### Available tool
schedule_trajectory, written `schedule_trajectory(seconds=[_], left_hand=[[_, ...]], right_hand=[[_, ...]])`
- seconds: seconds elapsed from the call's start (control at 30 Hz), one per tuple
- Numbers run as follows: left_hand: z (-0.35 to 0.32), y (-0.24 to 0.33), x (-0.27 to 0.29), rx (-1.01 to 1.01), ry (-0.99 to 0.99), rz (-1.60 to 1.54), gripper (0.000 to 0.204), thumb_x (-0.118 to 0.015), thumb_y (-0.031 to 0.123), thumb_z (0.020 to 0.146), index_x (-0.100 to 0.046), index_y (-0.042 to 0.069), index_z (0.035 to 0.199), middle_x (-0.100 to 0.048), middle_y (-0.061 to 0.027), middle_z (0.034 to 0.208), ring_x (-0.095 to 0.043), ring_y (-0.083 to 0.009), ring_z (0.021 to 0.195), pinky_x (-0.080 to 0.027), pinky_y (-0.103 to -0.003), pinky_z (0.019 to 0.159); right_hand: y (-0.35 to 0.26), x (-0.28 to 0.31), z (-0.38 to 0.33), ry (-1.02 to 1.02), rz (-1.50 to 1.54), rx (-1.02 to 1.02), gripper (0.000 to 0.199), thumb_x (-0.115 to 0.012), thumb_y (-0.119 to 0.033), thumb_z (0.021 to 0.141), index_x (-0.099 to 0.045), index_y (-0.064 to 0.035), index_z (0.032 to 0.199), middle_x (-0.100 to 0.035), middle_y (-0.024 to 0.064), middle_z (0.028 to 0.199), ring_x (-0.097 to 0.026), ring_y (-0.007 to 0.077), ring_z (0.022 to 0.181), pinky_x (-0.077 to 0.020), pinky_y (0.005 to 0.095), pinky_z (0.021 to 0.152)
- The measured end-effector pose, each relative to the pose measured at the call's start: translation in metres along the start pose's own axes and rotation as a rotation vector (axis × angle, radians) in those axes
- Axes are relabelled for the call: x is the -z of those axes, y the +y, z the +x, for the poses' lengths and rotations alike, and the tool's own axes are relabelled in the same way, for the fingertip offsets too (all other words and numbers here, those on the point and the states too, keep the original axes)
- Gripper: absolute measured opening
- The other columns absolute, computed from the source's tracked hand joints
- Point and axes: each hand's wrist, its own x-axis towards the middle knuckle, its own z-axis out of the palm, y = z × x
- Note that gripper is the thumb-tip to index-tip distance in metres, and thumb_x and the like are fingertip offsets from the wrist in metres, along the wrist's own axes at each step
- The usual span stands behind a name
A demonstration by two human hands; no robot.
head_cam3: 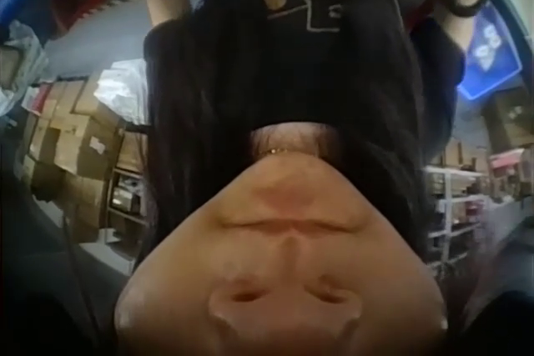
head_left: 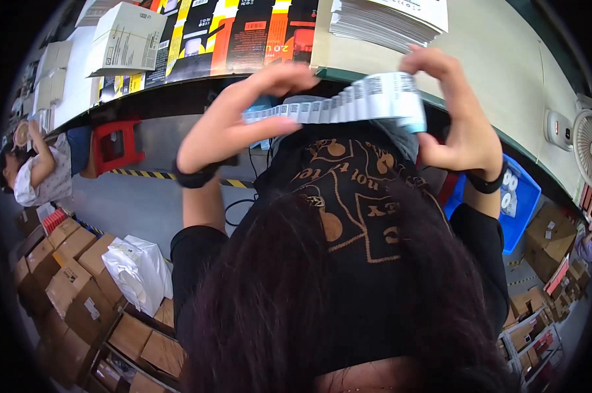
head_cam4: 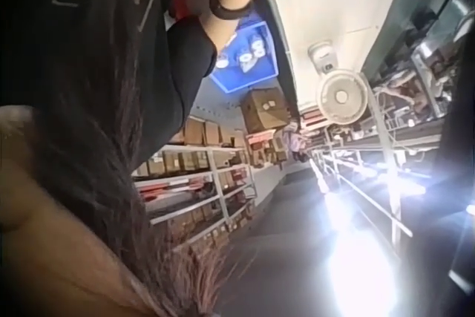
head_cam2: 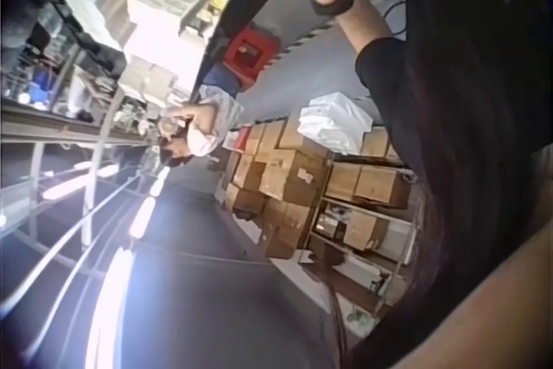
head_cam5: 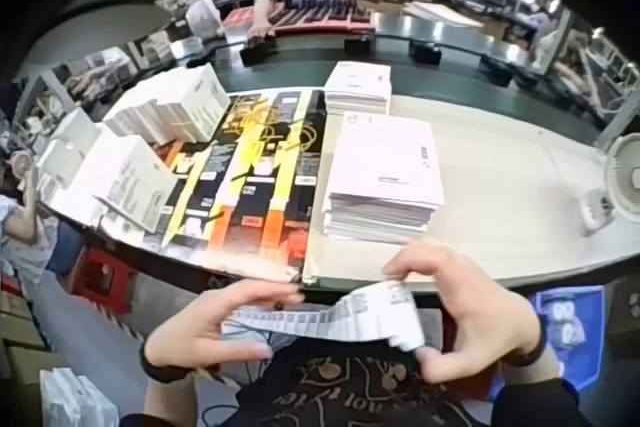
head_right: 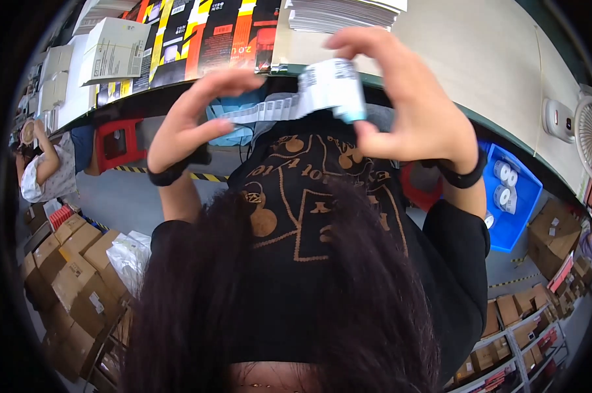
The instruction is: The recorder is peeling labels from a strip and applying them to product manuals or small boxes at a workbench.
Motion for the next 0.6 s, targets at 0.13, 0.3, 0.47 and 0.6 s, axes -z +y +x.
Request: schedule_trajectory(seconds=[0.13, 0.3, 0.47, 0.6], left_hand=[[0.039, 0.013, -0.032, -0.166, 0.151, 0.121, 0.053, -0.061, 0.012, 0.076, -0.038, 0.004, 0.123, -0.061, -0.0085, 0.09, -0.057, -0.0165, 0.083, -0.042, -0.025, 0.078], [0.023, -0.004, -0.016, 0.267, 0.038, -0.519, 0.05, -0.061, 0.002, 0.074, -0.038, 0.002, 0.119, -0.059, -0.0033, 0.084, -0.053, -0.0073, 0.071, -0.039, -0.018, 0.064], [-0.033, -0.041, 0.022, 0.487, 0.161, -0.569, 0.041, -0.061, -0.003, 0.071, -0.042, 0.003, 0.106, -0.057, -0.0016, 0.079, -0.052, -0.0056, 0.07, -0.039, -0.017, 0.061], [-0.077, -0.053, 0.044, 0.553, 0.157, -0.522, 0.038, -0.065, 0.002, 0.07, -0.043, 0.003, 0.101, -0.056, -0.0012, 0.079, -0.053, -0.0054, 0.07, -0.04, -0.017, 0.062]], right_hand=[[-0.01, -0.003, 0.017, -0.064, -0.034, 0.163, 0.073, -0.055, -0.018, 0.051, -0.033, 0.0023, 0.118, -0.047, 0.0132, 0.104, -0.046, 0.0262, 0.103, -0.0231, 0.044, 0.102], [0.007, 0.019, 0.0, 0.069, 0.072, 0.023, 0.071, -0.056, -0.021, 0.053, -0.034, 0.002, 0.116, -0.047, 0.0134, 0.1, -0.047, 0.0255, 0.098, -0.0232, 0.0481, 0.101], [0.03, 0.043, -0.034, 0.182, 0.065, -0.028, 0.069, -0.056, -0.028, 0.058, -0.033, 0.0014, 0.116, -0.047, 0.0133, 0.097, -0.046, 0.0245, 0.095, -0.0222, 0.0509, 0.101], [0.04, 0.055, -0.049, 0.223, 0.095, -0.012, 0.07, -0.056, -0.027, 0.055, -0.035, -0.0023, 0.117, -0.049, 0.0135, 0.095, -0.049, 0.0254, 0.095, -0.0288, 0.0438, 0.095]])
